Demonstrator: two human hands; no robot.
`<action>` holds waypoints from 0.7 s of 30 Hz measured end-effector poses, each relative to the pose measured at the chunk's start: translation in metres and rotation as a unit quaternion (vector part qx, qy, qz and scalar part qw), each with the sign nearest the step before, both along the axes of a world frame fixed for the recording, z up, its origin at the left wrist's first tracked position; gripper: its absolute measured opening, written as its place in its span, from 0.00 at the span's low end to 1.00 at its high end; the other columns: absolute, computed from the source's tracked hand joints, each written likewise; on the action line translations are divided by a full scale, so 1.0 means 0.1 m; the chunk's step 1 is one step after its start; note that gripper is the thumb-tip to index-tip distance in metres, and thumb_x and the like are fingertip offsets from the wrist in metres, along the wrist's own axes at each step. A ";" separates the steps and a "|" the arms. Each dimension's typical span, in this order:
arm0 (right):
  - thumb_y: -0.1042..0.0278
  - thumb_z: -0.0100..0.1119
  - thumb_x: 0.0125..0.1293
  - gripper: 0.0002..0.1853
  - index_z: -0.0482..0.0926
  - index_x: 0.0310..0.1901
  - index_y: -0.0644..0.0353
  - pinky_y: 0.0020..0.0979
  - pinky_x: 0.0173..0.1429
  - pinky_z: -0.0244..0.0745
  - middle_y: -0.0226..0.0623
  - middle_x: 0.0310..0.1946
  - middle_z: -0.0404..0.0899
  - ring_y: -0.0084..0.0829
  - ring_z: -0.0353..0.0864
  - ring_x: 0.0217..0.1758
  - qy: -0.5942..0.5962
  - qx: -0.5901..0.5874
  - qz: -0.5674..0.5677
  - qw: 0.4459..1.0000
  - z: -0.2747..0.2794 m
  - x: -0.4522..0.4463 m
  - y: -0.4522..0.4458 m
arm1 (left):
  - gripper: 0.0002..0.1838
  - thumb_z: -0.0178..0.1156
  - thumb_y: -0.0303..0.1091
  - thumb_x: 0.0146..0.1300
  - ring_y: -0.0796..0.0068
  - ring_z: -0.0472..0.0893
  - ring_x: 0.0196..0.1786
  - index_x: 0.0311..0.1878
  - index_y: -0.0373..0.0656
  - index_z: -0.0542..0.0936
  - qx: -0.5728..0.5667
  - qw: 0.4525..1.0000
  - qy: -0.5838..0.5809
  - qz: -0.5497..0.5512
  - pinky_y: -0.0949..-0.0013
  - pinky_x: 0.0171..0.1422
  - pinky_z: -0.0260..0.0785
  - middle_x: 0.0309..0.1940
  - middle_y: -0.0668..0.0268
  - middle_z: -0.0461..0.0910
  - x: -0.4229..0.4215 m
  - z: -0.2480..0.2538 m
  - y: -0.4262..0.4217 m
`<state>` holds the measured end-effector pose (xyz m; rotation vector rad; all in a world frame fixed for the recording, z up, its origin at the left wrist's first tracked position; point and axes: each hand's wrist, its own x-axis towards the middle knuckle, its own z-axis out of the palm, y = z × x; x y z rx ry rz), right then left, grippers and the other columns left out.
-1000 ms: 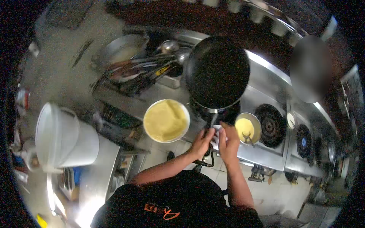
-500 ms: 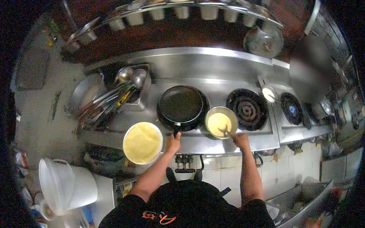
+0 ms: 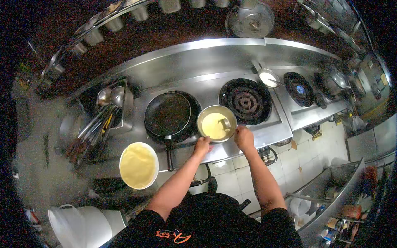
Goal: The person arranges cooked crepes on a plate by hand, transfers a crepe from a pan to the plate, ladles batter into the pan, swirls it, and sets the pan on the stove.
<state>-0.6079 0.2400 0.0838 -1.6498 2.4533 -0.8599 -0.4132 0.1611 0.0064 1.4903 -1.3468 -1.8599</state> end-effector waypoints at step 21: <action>0.70 0.57 0.65 0.07 0.80 0.31 0.64 0.29 0.23 0.61 0.29 0.16 0.70 0.25 0.66 0.17 -0.575 0.018 -0.147 0.805 -0.45 0.18 0.30 | 0.12 0.52 0.33 0.70 0.70 0.83 0.31 0.39 0.31 0.77 -0.096 0.992 0.042 0.063 0.67 0.34 0.79 0.32 0.56 0.82 0.06 0.31 -0.04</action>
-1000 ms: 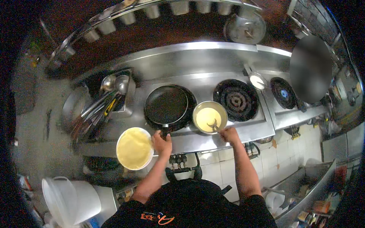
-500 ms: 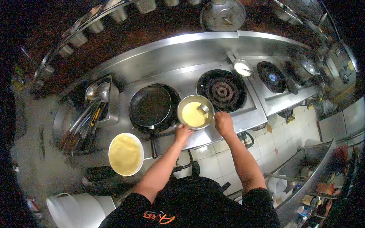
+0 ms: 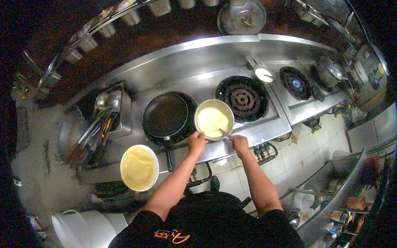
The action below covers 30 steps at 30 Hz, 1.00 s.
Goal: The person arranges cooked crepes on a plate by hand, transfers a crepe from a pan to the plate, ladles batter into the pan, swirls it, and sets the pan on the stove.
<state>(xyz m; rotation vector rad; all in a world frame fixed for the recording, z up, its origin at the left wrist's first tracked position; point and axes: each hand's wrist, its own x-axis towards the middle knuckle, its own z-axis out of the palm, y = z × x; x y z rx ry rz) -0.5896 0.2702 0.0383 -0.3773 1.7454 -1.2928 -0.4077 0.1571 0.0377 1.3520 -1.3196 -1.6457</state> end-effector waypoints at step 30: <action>0.67 0.58 0.68 0.08 0.79 0.36 0.63 0.23 0.21 0.55 0.22 0.17 0.66 0.17 0.59 0.16 -0.059 -0.101 -0.058 0.991 0.55 0.32 0.03 | 0.21 0.48 0.52 0.73 0.76 0.66 0.13 0.38 0.40 0.69 0.109 0.991 -0.006 0.073 0.69 0.14 0.60 0.18 0.69 0.66 1.67 -0.02 0.09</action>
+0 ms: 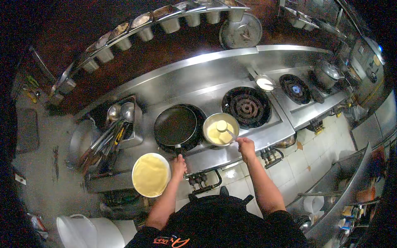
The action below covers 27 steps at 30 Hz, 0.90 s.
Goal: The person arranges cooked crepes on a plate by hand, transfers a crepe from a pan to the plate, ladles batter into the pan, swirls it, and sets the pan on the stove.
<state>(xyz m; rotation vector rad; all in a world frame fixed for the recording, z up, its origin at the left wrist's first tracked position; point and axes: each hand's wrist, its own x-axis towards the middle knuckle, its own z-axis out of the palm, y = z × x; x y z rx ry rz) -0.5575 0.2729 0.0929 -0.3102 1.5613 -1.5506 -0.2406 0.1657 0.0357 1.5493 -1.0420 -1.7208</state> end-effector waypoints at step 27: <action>0.68 0.59 0.66 0.06 0.78 0.35 0.60 0.23 0.19 0.50 0.19 0.13 0.60 0.17 0.54 0.13 -0.046 -0.062 -0.026 0.997 0.27 0.13 0.05 | 0.16 0.51 0.47 0.72 0.77 0.68 0.13 0.37 0.43 0.69 -0.069 0.994 -0.050 -0.074 0.69 0.15 0.63 0.15 0.72 0.66 0.11 1.13 0.30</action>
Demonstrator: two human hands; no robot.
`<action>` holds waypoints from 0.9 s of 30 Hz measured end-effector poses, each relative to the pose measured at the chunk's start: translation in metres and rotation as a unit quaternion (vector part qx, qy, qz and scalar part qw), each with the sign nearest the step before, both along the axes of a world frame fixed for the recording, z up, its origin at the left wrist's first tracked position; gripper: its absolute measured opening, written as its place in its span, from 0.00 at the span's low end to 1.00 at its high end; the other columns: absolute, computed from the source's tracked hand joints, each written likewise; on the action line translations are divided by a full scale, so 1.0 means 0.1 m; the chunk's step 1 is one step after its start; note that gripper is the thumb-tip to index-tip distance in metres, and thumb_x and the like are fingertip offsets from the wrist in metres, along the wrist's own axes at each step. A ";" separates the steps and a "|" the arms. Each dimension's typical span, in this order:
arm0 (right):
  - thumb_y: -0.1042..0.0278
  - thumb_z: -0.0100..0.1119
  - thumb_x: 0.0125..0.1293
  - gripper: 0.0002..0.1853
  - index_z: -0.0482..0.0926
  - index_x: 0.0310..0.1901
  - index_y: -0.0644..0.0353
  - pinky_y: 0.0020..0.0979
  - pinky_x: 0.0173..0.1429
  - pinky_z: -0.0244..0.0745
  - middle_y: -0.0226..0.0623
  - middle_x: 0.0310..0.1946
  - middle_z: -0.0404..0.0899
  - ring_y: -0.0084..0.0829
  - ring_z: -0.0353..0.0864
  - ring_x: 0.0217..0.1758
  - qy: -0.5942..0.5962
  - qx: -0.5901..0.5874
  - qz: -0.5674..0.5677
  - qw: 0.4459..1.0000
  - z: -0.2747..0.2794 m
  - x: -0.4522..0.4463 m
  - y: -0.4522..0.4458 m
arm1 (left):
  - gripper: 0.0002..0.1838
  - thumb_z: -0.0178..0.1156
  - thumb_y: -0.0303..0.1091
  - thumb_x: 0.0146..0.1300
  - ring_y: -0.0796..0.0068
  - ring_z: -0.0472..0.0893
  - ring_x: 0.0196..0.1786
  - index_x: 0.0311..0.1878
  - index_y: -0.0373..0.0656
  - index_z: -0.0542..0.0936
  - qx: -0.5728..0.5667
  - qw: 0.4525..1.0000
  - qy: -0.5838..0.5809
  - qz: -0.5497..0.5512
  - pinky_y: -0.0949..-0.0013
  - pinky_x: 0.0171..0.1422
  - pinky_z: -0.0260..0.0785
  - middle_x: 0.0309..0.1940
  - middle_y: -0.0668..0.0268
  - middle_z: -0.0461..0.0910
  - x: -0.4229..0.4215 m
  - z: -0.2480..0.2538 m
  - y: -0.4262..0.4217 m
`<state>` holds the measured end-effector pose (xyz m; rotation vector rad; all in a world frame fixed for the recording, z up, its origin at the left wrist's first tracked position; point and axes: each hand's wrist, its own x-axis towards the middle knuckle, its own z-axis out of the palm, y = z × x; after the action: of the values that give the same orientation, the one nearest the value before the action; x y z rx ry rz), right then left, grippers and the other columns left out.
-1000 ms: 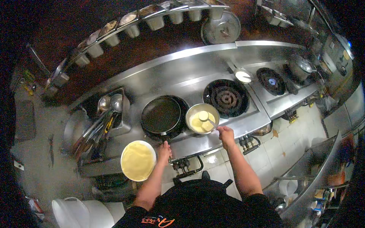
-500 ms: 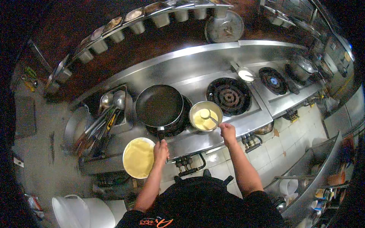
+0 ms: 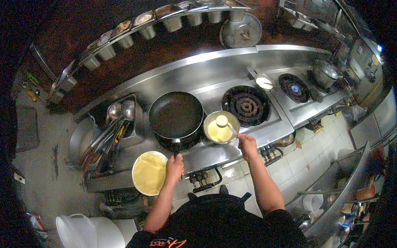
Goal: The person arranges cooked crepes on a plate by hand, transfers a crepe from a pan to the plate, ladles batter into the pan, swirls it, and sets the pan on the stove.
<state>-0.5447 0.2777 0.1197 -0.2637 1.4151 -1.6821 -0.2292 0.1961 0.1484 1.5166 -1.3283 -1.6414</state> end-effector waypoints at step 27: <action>0.68 0.59 0.67 0.06 0.78 0.36 0.62 0.22 0.21 0.52 0.21 0.16 0.64 0.16 0.58 0.16 0.017 -0.037 0.015 0.999 0.28 -0.01 0.03 | 0.17 0.52 0.46 0.72 0.76 0.69 0.13 0.35 0.42 0.68 -0.015 1.000 0.003 -0.021 0.68 0.15 0.64 0.15 0.71 0.66 -0.10 0.14 0.18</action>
<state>-0.5458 0.2810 0.1478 -0.3554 1.3694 -1.7154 -0.2394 0.2145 0.1629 1.4755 -1.3852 -1.6429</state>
